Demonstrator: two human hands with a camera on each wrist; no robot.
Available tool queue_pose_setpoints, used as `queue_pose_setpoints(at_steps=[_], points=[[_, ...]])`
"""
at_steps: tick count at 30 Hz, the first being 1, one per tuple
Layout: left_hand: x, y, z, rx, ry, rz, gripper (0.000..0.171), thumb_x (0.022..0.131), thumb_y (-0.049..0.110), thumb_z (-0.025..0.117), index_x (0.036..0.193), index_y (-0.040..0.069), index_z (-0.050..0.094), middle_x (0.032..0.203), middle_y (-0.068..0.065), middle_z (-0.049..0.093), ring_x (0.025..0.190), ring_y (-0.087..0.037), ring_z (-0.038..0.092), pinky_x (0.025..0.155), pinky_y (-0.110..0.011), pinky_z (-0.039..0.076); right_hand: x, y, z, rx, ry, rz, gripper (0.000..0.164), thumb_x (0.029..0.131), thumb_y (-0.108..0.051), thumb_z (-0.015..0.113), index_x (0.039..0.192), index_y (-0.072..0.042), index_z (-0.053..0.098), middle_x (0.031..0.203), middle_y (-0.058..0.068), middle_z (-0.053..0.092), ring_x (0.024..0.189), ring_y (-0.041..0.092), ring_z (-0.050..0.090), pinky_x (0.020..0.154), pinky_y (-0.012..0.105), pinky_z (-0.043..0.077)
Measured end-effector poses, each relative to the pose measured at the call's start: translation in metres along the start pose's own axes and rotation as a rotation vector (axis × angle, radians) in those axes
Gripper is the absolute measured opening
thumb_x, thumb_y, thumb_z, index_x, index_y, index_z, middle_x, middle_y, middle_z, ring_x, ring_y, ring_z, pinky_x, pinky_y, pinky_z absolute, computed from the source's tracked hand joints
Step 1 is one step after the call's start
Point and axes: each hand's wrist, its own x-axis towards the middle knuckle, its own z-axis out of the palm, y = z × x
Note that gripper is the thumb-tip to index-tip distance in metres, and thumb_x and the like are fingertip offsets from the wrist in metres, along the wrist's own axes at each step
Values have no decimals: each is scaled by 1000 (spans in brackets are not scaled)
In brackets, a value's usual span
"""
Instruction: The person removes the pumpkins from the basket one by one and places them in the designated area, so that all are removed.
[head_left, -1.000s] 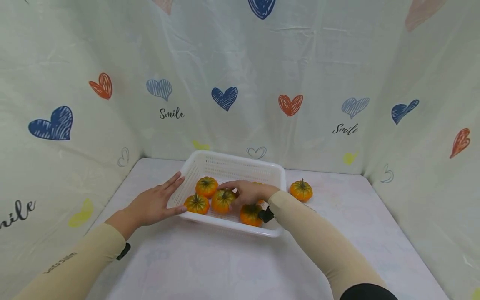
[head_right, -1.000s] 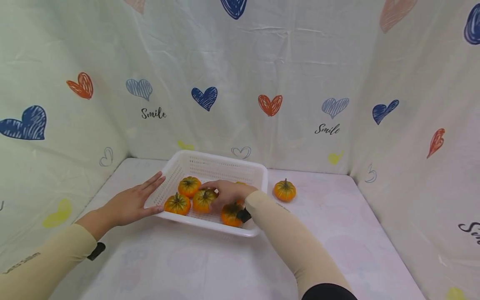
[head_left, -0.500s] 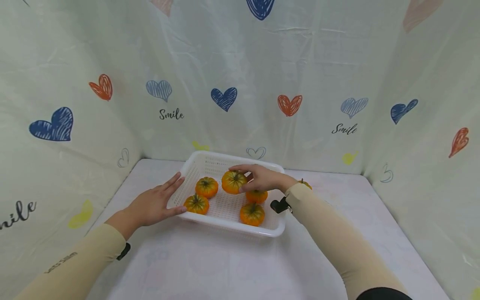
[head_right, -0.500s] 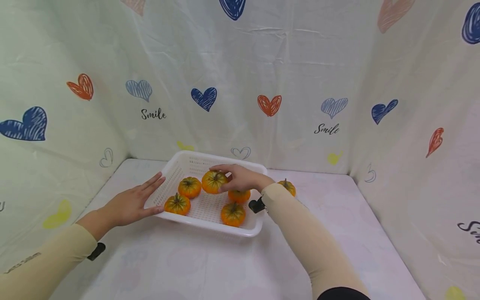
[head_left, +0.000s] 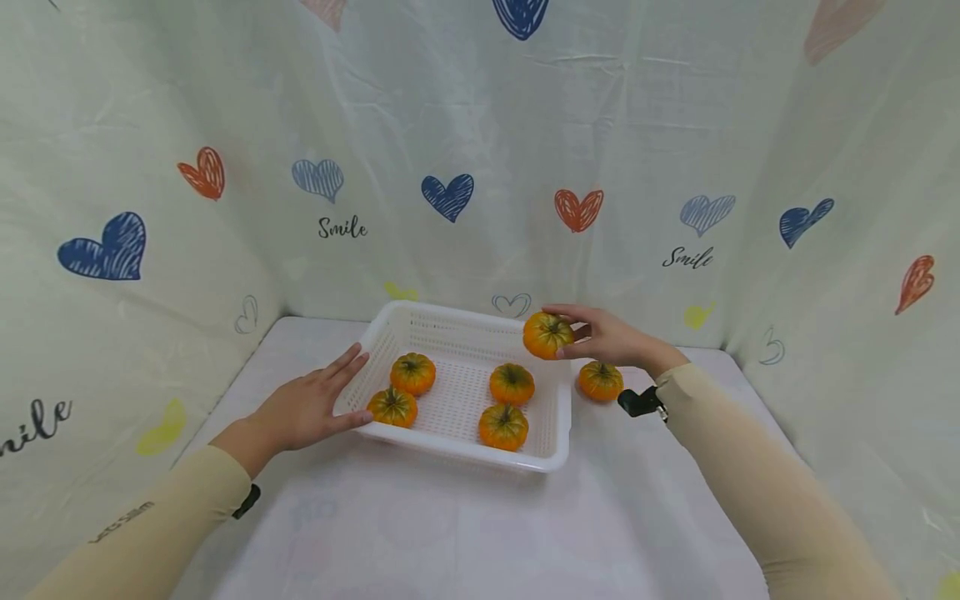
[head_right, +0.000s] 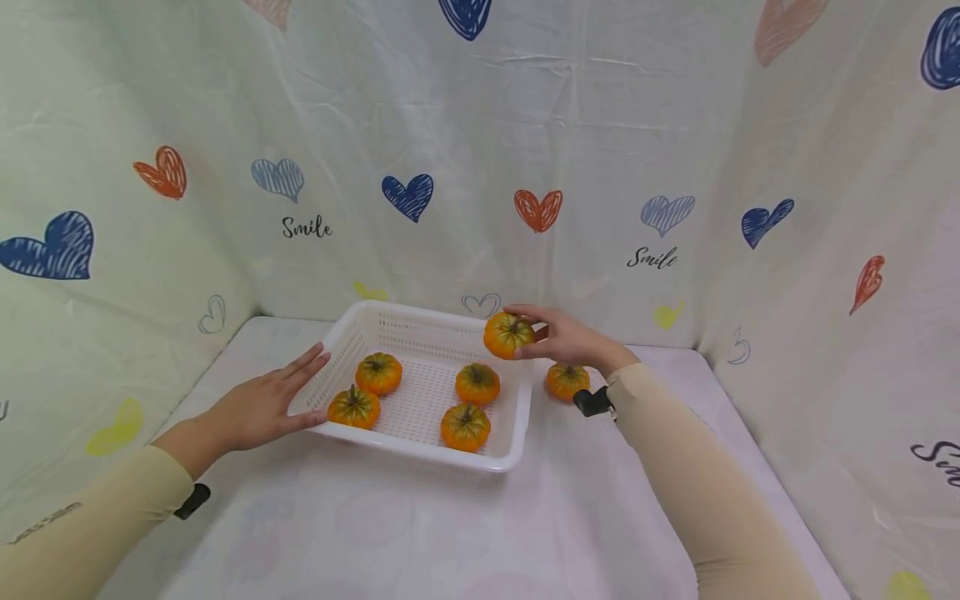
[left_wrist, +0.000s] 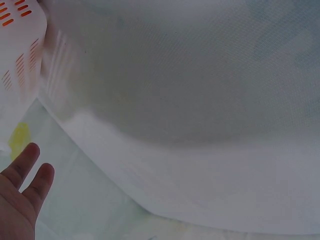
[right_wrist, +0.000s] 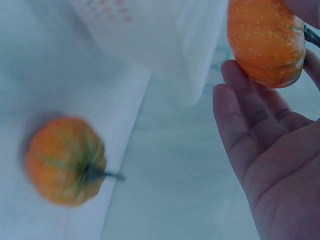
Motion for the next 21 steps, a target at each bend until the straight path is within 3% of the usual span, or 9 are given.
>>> queue_pose_setpoints(at_steps=[11, 21], points=[[2, -3, 3, 4, -2, -2, 101, 88, 78, 46, 161, 13, 19, 167, -6, 8, 134, -45, 42, 103, -64, 38, -47, 54, -30, -29, 119, 134, 76, 90, -26, 76, 155, -20, 37, 148, 19, 42, 123, 43, 52, 96, 53, 50], [1, -3, 2, -4, -9, -3, 99, 89, 73, 52, 161, 12, 19, 167, -6, 7, 135, -45, 41, 103, -64, 38, -80, 92, -37, -18, 177, 247, 76, 93, -32, 72, 157, -18, 32, 151, 27, 34, 133, 49, 35, 99, 66, 41]])
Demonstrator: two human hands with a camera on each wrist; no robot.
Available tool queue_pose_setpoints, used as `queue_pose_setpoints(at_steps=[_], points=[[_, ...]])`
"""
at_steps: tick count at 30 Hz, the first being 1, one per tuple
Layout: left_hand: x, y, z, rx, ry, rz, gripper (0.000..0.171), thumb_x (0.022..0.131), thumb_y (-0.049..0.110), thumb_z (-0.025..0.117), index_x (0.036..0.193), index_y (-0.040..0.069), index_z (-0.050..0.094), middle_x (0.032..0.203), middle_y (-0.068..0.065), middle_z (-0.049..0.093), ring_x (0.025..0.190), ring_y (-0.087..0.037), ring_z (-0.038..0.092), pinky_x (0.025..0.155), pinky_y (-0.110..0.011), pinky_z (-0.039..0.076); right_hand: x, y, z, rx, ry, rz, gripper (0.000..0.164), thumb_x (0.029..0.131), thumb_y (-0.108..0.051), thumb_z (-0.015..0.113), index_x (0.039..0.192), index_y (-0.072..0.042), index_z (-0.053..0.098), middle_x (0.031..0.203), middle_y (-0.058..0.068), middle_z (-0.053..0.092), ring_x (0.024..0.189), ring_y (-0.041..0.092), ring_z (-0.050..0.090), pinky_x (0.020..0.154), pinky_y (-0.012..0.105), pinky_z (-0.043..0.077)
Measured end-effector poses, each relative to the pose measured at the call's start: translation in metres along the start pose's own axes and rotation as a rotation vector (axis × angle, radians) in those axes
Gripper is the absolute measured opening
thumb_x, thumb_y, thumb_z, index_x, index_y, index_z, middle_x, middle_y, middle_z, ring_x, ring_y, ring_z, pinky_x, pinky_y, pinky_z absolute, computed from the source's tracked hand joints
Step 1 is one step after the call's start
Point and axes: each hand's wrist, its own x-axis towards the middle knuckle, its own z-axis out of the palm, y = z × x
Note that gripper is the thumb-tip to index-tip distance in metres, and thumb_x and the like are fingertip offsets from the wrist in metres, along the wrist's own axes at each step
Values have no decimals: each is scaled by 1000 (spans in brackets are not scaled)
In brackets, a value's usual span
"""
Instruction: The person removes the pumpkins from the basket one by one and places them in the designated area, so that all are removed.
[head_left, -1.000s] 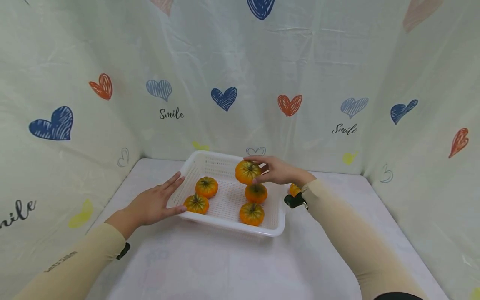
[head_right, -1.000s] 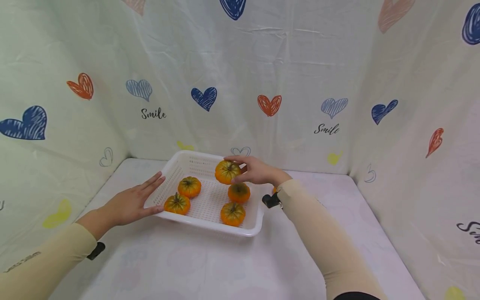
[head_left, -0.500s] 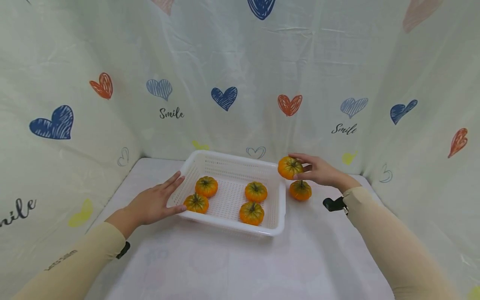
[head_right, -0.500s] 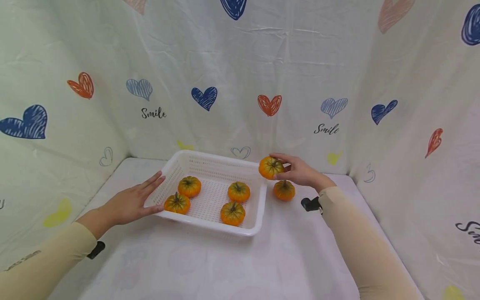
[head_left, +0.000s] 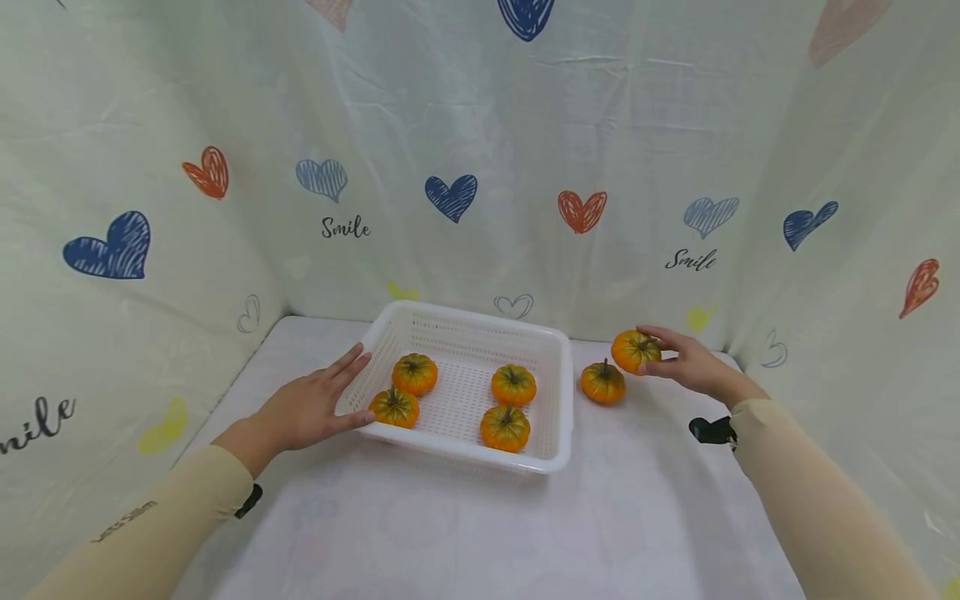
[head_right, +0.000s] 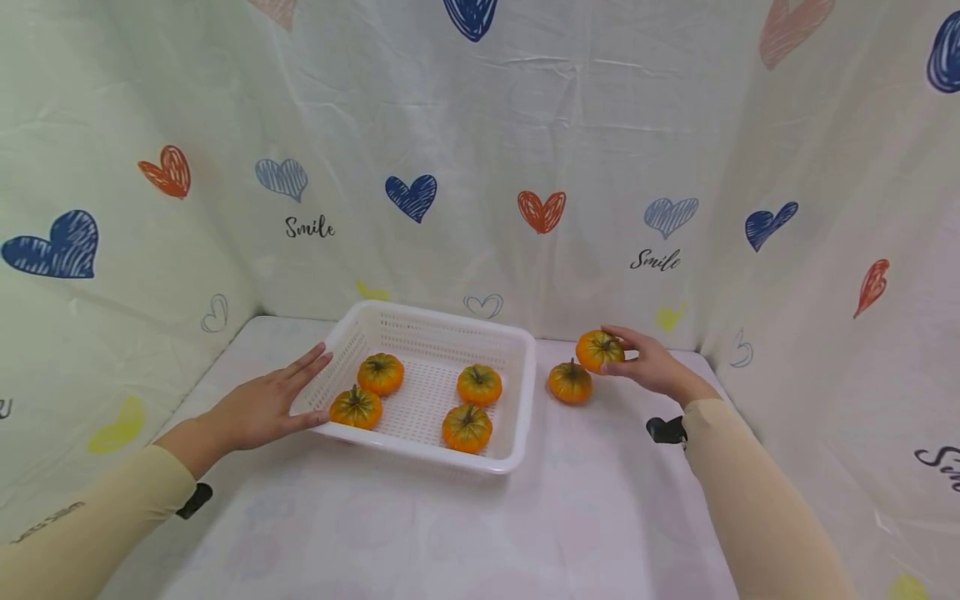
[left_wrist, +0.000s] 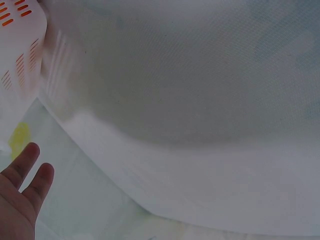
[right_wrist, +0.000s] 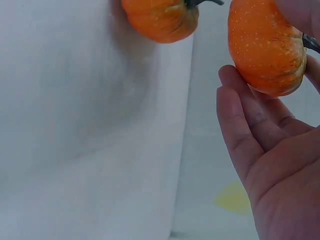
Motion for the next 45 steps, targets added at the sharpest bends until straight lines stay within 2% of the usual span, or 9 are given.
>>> queue_pose_setpoints(at_steps=[4, 11, 16, 21, 30, 39, 45], points=[[0, 0, 0, -1, 0, -1, 99, 89, 72, 52, 161, 13, 18, 167, -6, 7, 136, -45, 41, 103, -64, 37, -5, 16, 2, 7, 15, 45, 78, 93, -33, 72, 157, -16, 30, 150, 31, 31, 131, 50, 37, 97, 64, 44], [0, 0, 1, 8, 3, -1, 100, 89, 76, 48, 161, 13, 18, 167, -6, 7, 136, -45, 41, 103, -64, 38, -5, 46, 10, 39, 26, 143, 86, 91, -36, 74, 159, -13, 26, 147, 36, 30, 122, 47, 51, 93, 49, 52], [1, 0, 2, 4, 9, 4, 100, 88, 75, 48, 160, 12, 20, 167, -6, 8, 135, -45, 42, 102, -64, 39, -2, 62, 23, 72, 15, 199, 87, 91, -35, 74, 158, -10, 24, 145, 39, 29, 120, 46, 51, 92, 44, 54], [2, 1, 3, -8, 9, 4, 98, 90, 72, 51, 160, 11, 20, 167, -6, 9, 135, -44, 43, 103, -63, 39, -2, 73, 34, 43, 8, 239, 87, 92, -36, 73, 158, -7, 23, 144, 42, 28, 120, 48, 50, 88, 42, 56], [0, 2, -1, 1, 2, -1, 98, 90, 70, 53, 160, 10, 20, 167, -8, 9, 134, -46, 43, 103, -64, 38, -1, 70, 40, -34, 3, 206, 81, 95, -36, 69, 156, -4, 25, 141, 43, 31, 118, 51, 49, 86, 45, 56], [0, 2, -1, -1, 12, 7, 97, 90, 70, 53, 160, 10, 21, 167, -8, 10, 132, -46, 45, 102, -64, 39, -3, 70, 41, -32, 6, 214, 80, 97, -34, 67, 157, -5, 23, 144, 43, 29, 127, 57, 38, 97, 58, 47], [1, 1, 2, -3, 16, 4, 97, 90, 70, 54, 160, 11, 21, 167, -7, 10, 133, -45, 44, 102, -64, 39, -2, 71, 42, -36, 11, 214, 81, 96, -35, 67, 157, -4, 22, 143, 44, 28, 126, 57, 39, 97, 57, 48]])
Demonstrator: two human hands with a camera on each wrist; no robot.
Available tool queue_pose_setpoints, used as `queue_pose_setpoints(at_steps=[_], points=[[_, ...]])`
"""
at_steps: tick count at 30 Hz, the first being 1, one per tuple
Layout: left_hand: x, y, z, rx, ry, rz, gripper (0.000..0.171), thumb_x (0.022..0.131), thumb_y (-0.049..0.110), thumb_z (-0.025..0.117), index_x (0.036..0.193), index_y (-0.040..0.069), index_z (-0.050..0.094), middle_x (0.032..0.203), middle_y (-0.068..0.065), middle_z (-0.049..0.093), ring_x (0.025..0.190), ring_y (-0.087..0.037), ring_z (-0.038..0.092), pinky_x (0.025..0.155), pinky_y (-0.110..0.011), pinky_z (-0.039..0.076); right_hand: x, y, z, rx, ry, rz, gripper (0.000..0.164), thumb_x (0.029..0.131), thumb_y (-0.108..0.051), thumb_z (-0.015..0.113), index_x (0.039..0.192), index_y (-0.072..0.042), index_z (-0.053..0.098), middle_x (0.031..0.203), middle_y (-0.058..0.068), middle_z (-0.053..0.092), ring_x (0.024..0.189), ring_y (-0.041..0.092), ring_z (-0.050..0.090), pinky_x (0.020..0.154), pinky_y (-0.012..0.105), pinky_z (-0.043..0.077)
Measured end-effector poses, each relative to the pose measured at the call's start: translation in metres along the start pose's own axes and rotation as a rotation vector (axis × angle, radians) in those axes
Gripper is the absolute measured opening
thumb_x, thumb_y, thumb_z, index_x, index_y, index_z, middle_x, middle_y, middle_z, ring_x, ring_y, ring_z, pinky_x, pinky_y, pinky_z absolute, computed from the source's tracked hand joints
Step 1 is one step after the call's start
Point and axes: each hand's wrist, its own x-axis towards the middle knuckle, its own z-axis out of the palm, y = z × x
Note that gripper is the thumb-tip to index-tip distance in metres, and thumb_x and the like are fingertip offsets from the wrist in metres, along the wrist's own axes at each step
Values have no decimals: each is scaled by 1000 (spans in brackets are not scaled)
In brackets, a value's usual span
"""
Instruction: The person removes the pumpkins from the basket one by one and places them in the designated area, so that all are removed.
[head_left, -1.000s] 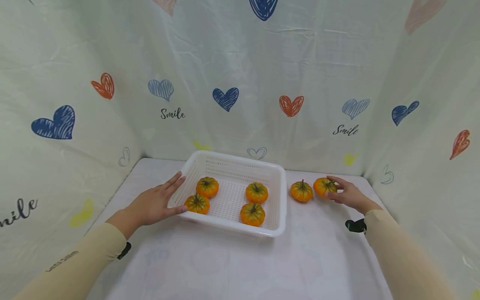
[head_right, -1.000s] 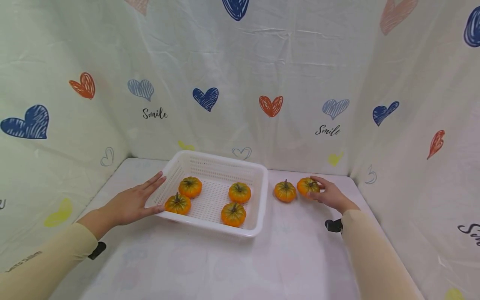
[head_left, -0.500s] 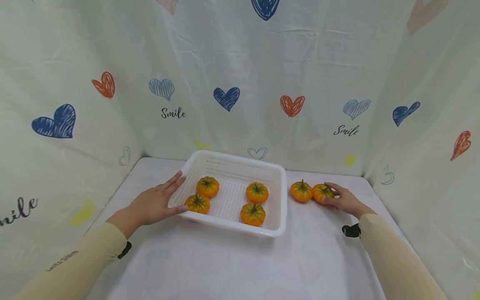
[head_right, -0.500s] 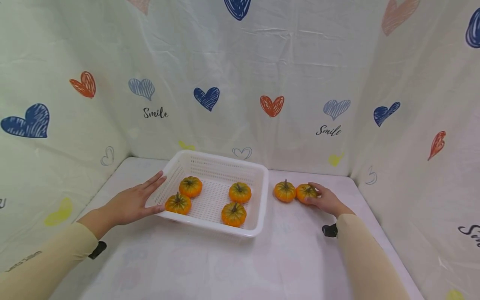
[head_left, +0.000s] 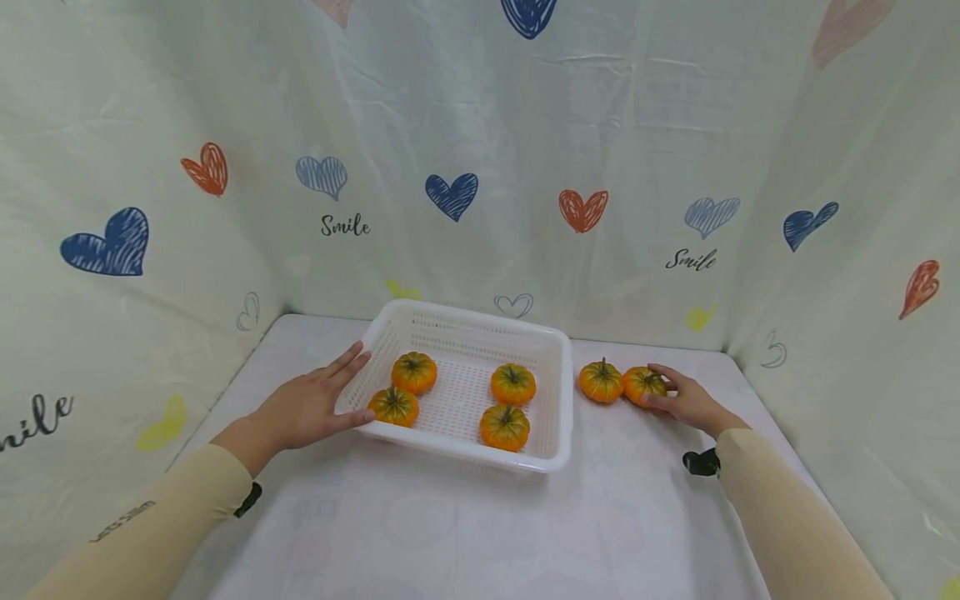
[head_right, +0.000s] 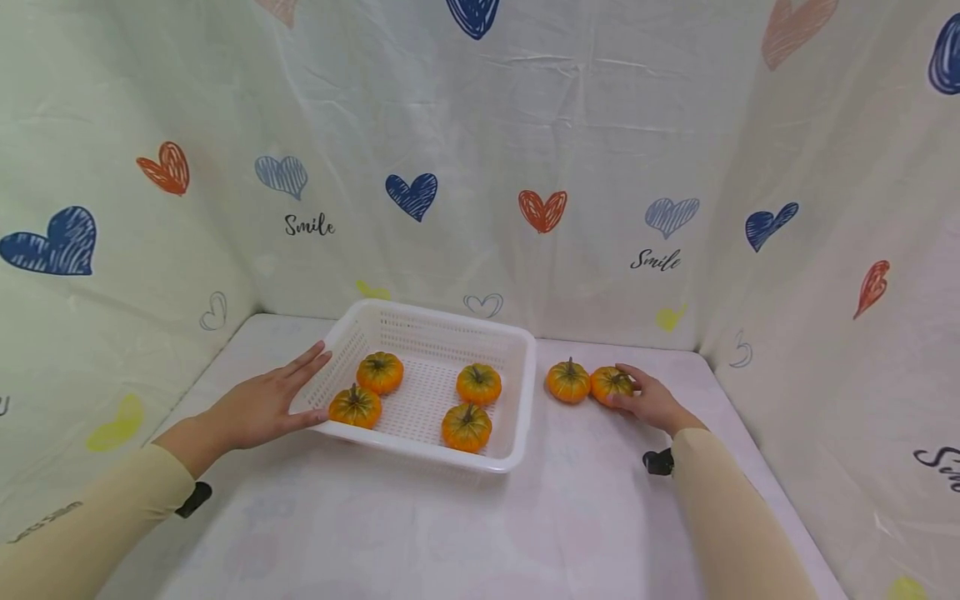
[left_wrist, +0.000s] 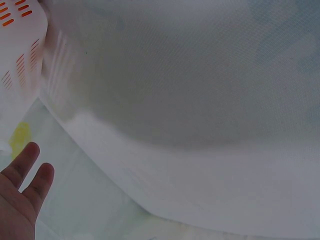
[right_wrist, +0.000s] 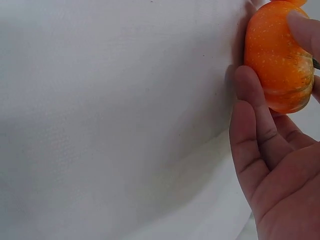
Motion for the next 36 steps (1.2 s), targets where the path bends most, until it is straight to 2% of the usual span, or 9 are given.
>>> queue_pose_setpoints(at_steps=[11, 17, 25, 36], points=[[-1, 2, -3, 7, 0, 4, 97, 90, 71, 51, 160, 10, 22, 166, -9, 11, 133, -46, 44, 102, -64, 39, 2, 2, 2, 36, -1, 23, 84, 96, -39, 68, 158, -7, 20, 144, 43, 27, 123, 52, 45, 96, 54, 49], [-1, 2, -3, 6, -3, 5, 98, 90, 73, 50, 160, 10, 21, 166, -9, 11, 132, -46, 45, 102, -64, 39, 1, 2, 3, 14, 4, 19, 84, 96, -39, 67, 158, -6, 21, 145, 43, 27, 126, 56, 39, 99, 59, 45], [-2, 2, -4, 4, -5, 1, 97, 90, 70, 53, 160, 10, 22, 166, -9, 11, 134, -45, 44, 102, -64, 38, 2, 3, 4, 13, 5, 23, 83, 96, -39, 66, 158, -7, 20, 146, 42, 26, 128, 56, 37, 100, 60, 43], [0, 0, -1, 0, -15, -13, 99, 89, 71, 53, 160, 12, 19, 167, -7, 8, 135, -45, 43, 104, -64, 37, 1, 3, 5, -1, 13, 9, 84, 97, -40, 65, 158, -6, 19, 145, 43, 27, 126, 56, 40, 99, 60, 45]])
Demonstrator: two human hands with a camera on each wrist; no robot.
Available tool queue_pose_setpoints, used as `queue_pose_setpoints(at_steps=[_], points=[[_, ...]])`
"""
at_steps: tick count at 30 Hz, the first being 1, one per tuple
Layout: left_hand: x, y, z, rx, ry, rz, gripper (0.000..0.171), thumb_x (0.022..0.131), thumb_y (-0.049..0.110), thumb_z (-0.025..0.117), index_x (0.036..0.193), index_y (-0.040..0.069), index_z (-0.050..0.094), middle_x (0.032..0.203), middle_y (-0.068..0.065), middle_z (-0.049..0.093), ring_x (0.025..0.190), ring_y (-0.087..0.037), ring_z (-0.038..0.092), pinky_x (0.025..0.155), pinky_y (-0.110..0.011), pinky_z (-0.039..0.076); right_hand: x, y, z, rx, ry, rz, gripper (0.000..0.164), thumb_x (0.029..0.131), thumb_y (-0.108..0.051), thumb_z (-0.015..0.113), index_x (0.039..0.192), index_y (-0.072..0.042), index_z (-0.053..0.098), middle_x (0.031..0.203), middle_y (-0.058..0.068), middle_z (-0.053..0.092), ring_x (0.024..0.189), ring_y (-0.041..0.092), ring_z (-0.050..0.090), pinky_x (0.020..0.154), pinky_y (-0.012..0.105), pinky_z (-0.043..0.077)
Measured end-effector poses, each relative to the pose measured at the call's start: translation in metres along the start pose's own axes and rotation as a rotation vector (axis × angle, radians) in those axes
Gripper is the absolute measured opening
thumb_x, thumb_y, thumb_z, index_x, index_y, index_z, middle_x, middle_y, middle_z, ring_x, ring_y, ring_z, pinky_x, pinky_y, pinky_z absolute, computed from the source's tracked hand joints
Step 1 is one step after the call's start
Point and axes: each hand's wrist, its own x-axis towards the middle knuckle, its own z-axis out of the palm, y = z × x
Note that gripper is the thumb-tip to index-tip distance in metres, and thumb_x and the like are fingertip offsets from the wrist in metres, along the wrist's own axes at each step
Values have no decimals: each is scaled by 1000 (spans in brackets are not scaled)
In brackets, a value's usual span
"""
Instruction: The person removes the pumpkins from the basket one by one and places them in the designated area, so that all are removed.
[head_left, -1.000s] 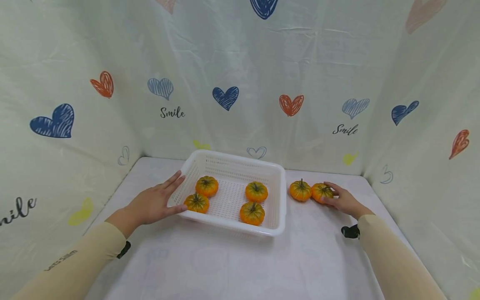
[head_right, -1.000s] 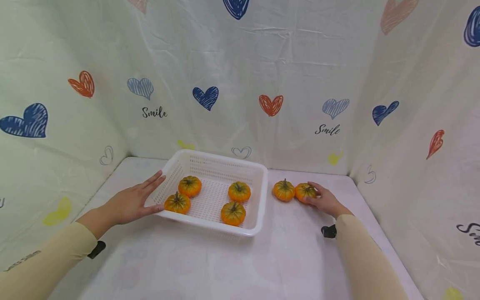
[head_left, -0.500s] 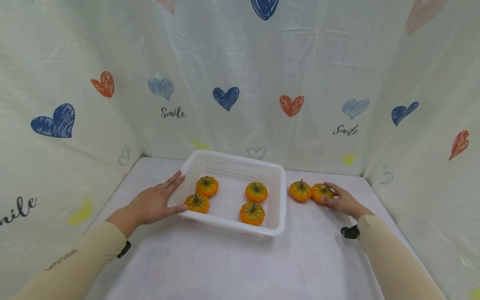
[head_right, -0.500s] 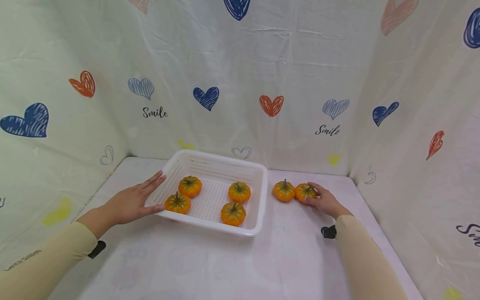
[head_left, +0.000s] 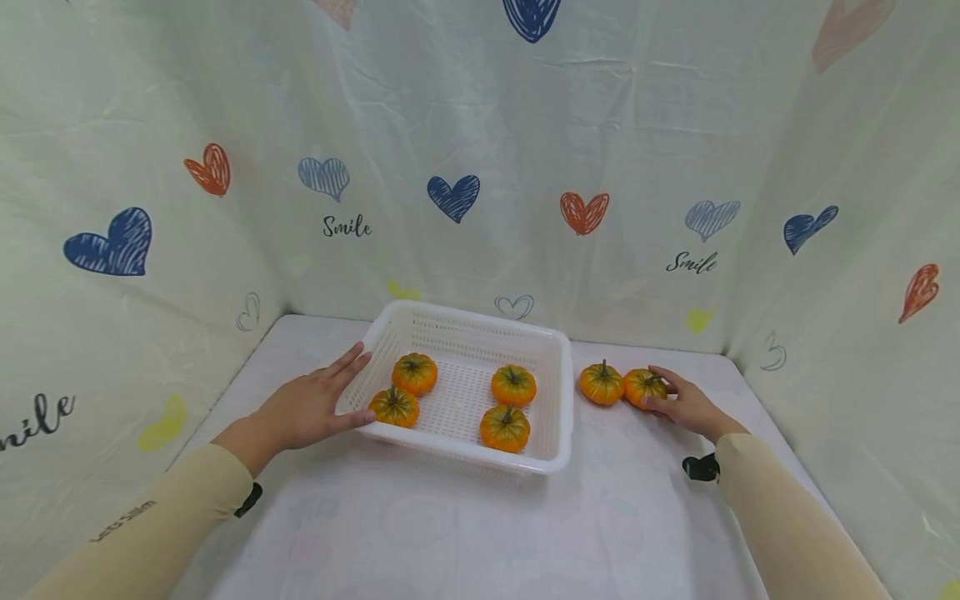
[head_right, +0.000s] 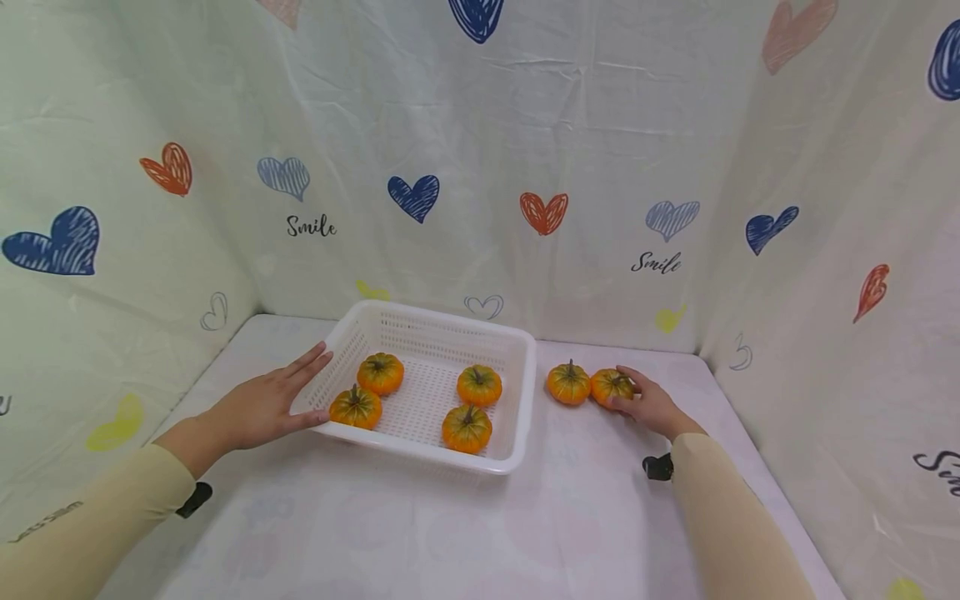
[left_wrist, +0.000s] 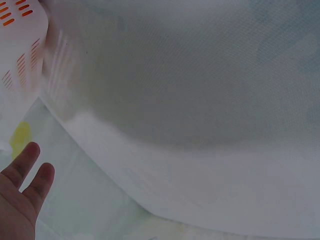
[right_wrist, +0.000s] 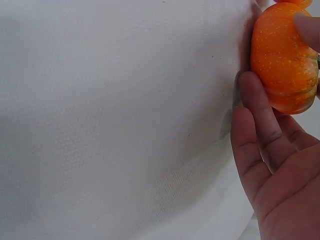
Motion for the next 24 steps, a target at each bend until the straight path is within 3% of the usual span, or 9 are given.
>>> queue_pose_setpoints(at_steps=[8, 16, 20, 24], points=[[0, 0, 2, -2, 6, 4, 99, 89, 72, 52, 160, 12, 19, 167, -7, 8, 135, -46, 41, 103, -65, 37, -5, -1, -2, -15, 3, 29, 94, 95, -44, 66, 158, -1, 12, 143, 44, 28, 124, 56, 41, 101, 62, 41], [0, 1, 1, -8, 6, 8, 99, 89, 70, 54, 160, 11, 19, 167, -7, 9, 135, -46, 42, 104, -65, 36, -13, -7, -21, -11, -20, 50, 100, 95, -46, 65, 156, 4, 3, 145, 41, 31, 116, 47, 56, 98, 60, 45], [-1, 1, 0, -7, 9, 11, 98, 90, 69, 55, 160, 10, 21, 167, -8, 10, 133, -46, 43, 103, -64, 38, -14, -22, -39, 11, 17, 23, 98, 98, -43, 62, 157, 3, -1, 147, 40, 30, 116, 46, 57, 98, 58, 46], [-1, 1, -2, -8, 14, 14, 97, 90, 69, 55, 160, 9, 22, 166, -9, 11, 133, -46, 44, 103, -64, 38, -12, -50, -52, 17, 48, -22, 98, 97, -46, 62, 158, -2, 0, 150, 38, 28, 120, 50, 53, 100, 60, 43]])
